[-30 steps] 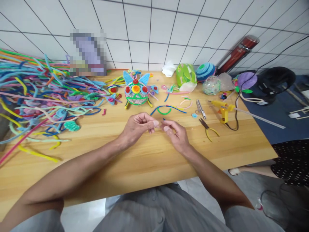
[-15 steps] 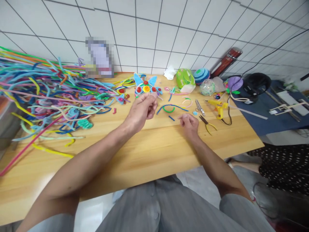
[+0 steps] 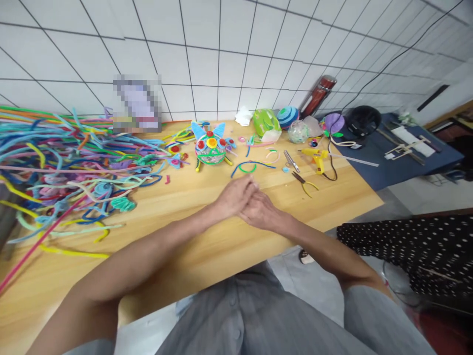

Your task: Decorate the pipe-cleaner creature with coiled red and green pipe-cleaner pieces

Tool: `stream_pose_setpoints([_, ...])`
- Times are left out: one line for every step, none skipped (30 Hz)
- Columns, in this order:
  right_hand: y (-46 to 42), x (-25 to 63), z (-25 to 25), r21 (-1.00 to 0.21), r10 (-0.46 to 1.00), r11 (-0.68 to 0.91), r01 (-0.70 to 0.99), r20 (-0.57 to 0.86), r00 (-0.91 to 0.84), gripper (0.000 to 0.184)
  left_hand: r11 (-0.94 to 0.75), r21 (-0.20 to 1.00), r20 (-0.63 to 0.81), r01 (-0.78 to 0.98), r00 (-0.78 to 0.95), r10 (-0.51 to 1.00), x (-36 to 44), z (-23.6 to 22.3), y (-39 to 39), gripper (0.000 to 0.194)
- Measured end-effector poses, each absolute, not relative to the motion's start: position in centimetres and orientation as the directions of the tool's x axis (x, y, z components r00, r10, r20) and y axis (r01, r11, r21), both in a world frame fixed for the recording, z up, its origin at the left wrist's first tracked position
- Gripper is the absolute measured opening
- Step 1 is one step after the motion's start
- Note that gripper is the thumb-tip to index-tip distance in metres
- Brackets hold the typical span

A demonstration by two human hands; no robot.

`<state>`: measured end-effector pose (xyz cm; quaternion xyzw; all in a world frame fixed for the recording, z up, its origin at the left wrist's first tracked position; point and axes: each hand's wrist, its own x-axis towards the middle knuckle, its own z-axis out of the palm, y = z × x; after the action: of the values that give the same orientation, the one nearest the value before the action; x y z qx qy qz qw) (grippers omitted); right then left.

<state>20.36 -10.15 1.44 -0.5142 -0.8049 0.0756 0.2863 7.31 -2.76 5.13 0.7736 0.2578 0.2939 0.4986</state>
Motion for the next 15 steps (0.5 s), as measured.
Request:
stream_pose_setpoints([-10.6,20.8,2.2,-0.381,0.840,0.514,0.768,0.406,-0.361,0.017,-0.290,0.953,0.159,0.093,0.660,0.735,6.8,4.7,-2.0,0.019])
stream_pose_setpoints([-11.0,21.5,3.1,-0.353,0.807,0.561,0.749,0.436,-0.399,0.016,-0.199,0.977,0.106,0.079,0.632,0.768,6.1,4.4,-1.4,0.023])
stream_pose_setpoints([-11.1,22.3,3.9,-0.322,0.781,0.587,0.743,0.466,-0.416,0.017,-0.134,0.989,0.063,0.066,0.627,0.776,5.4,4.1,-0.8,0.026])
stream_pose_setpoints([-11.1,23.2,4.5,-0.296,0.768,0.589,0.752,0.496,-0.406,0.018,-0.090,0.994,0.037,0.056,0.617,0.786,4.6,3.9,-0.4,0.030])
stream_pose_setpoints([-10.8,24.1,5.0,-0.280,0.767,0.568,0.774,0.520,-0.375,0.019,-0.066,0.996,0.018,0.057,0.604,0.797,3.8,3.8,-0.2,0.035])
stream_pose_setpoints([-10.2,25.0,5.2,-0.276,0.777,0.530,0.802,0.536,-0.330,0.020,-0.047,0.997,0.000,0.065,0.586,0.810,3.0,3.8,-0.2,0.038])
stream_pose_setpoints([-9.4,25.8,5.2,-0.281,0.793,0.488,0.827,0.539,-0.284,0.020,-0.028,0.997,-0.020,0.075,0.571,0.820,2.4,3.9,-0.3,0.042])
stream_pose_setpoints([-8.4,26.4,5.0,-0.291,0.810,0.450,0.844,0.531,-0.249,0.018,-0.008,0.997,-0.039,0.081,0.558,0.829,1.8,4.0,-0.5,0.044])
stream_pose_setpoints([-7.4,26.8,4.5,-0.299,0.828,0.424,0.855,0.510,-0.232,0.016,0.011,0.996,-0.055,0.084,0.545,0.837,1.3,4.1,-0.8,0.046])
stream_pose_setpoints([-6.2,27.0,4.0,-0.296,0.843,0.413,0.861,0.482,-0.238,0.015,0.031,0.996,-0.072,0.085,0.533,0.843,0.9,4.3,-1.1,0.048])
stream_pose_setpoints([-5.1,27.0,3.4,-0.282,0.855,0.412,0.866,0.449,-0.260,0.018,0.051,0.995,-0.087,0.083,0.524,0.847,0.5,4.5,-1.4,0.049])
stream_pose_setpoints([-4.1,26.8,2.9,-0.257,0.862,0.418,0.871,0.414,-0.292,0.022,0.069,0.994,-0.101,0.080,0.517,0.850,0.2,4.7,-1.8,0.050])
stream_pose_setpoints([-3.2,26.5,2.3,-0.227,0.868,0.425,0.876,0.377,-0.323,0.026,0.088,0.993,-0.115,0.078,0.512,0.851,-0.1,4.9,-2.3,0.050])
stream_pose_setpoints([-2.4,26.2,1.9,-0.197,0.874,0.428,0.882,0.338,-0.349,0.028,0.105,0.991,-0.130,0.077,0.509,0.851,-0.5,5.1,-2.7,0.051])
stream_pose_setpoints([-1.8,25.9,1.5,-0.171,0.881,0.427,0.888,0.300,-0.366,0.028,0.122,0.989,-0.146,0.080,0.506,0.850,-0.8,5.4,-3.1,0.051])
